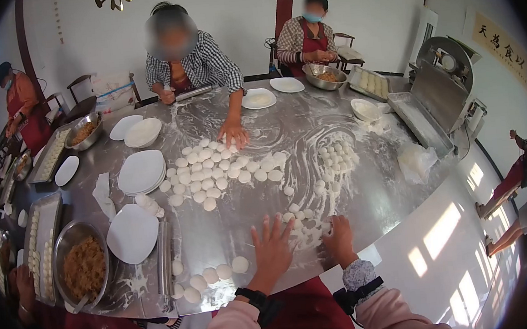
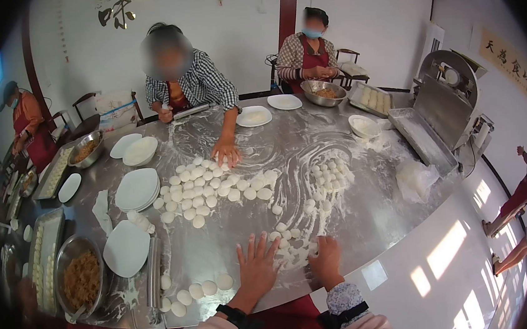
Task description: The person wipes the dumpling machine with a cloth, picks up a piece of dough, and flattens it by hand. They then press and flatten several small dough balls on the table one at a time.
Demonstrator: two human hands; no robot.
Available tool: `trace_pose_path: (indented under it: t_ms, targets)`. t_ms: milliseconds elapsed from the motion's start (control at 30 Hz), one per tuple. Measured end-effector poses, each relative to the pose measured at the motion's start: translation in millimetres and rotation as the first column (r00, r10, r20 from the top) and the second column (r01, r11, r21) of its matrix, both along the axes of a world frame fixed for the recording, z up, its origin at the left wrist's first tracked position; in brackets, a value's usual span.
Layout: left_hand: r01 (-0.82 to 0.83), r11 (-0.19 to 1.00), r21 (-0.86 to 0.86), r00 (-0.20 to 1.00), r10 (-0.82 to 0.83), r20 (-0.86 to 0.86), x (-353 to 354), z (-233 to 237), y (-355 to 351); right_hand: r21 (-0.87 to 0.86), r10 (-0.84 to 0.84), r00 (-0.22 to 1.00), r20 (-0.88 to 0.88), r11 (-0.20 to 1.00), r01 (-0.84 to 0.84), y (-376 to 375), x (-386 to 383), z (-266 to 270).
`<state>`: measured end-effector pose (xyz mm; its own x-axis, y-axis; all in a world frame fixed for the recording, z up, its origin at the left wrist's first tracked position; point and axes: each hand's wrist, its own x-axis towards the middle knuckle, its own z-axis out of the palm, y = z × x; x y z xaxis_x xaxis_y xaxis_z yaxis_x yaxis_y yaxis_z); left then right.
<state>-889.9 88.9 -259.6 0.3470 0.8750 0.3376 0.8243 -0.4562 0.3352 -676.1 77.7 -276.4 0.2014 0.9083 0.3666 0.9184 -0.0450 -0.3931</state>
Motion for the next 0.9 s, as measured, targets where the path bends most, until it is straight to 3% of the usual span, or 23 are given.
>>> trace_pose_path:
  t_ms: [67, 133, 267, 333, 467, 533, 633, 667, 733, 900]
  targets:
    - [-0.001, 0.999, -0.035, 1.0, 0.002, 0.021, -9.2, -0.7, -2.8, 0.11, 0.246, 0.934, -0.259, 0.968, -0.225, -8.8, -18.5, -9.9]
    - [-0.074, 0.995, -0.066, 0.996, 0.07, -0.056, -27.7, -7.6, -2.4, 0.053, 0.298, 0.85, -0.434, 0.951, -0.306, -29.2, -56.0, 9.2]
    - [-0.137, 0.987, -0.087, 0.985, 0.126, -0.115, -54.3, -6.6, 0.0, 0.164, 0.474, 0.763, -0.44, 0.877, -0.451, -44.6, -99.8, 3.1]
    - [-0.198, 0.979, -0.044, 0.98, 0.197, -0.024, -49.2, 1.6, 1.8, 0.142, 0.531, 0.772, -0.35, 0.844, -0.517, -45.7, -103.9, 6.7]
    - [-0.08, 0.997, 0.0, 0.992, 0.08, 0.098, -6.0, 21.8, -3.0, 0.101, 0.423, 0.795, -0.435, 0.9, -0.424, -31.6, -77.0, 16.8]
    - [-0.007, 0.999, 0.04, 0.999, 0.005, 0.043, 13.4, 5.1, -5.7, 0.123, 0.22, 0.867, -0.447, 0.975, -0.184, -12.3, -52.3, 10.9]
    - [0.011, 1.0, -0.007, 1.0, -0.012, -0.024, 23.6, 2.1, -10.1, 0.234, 0.195, 0.922, -0.335, 0.965, -0.119, 8.4, -26.8, 7.4]
    - [0.007, 1.0, -0.005, 1.0, -0.007, -0.02, 25.8, 1.0, -8.4, 0.235, 0.2, 0.922, -0.332, 0.964, -0.125, 20.3, -20.8, 1.6]
    - [-0.038, 0.999, -0.005, 0.998, 0.037, -0.058, 25.6, -0.4, -3.8, 0.217, 0.385, 0.905, -0.178, 0.913, -0.346, 40.6, -18.0, -5.0]
    - [-0.034, 0.999, -0.012, 0.998, 0.034, -0.048, -2.7, 2.7, -6.0, 0.105, 0.293, 0.953, -0.077, 0.953, -0.284, 24.4, -19.7, 5.5]
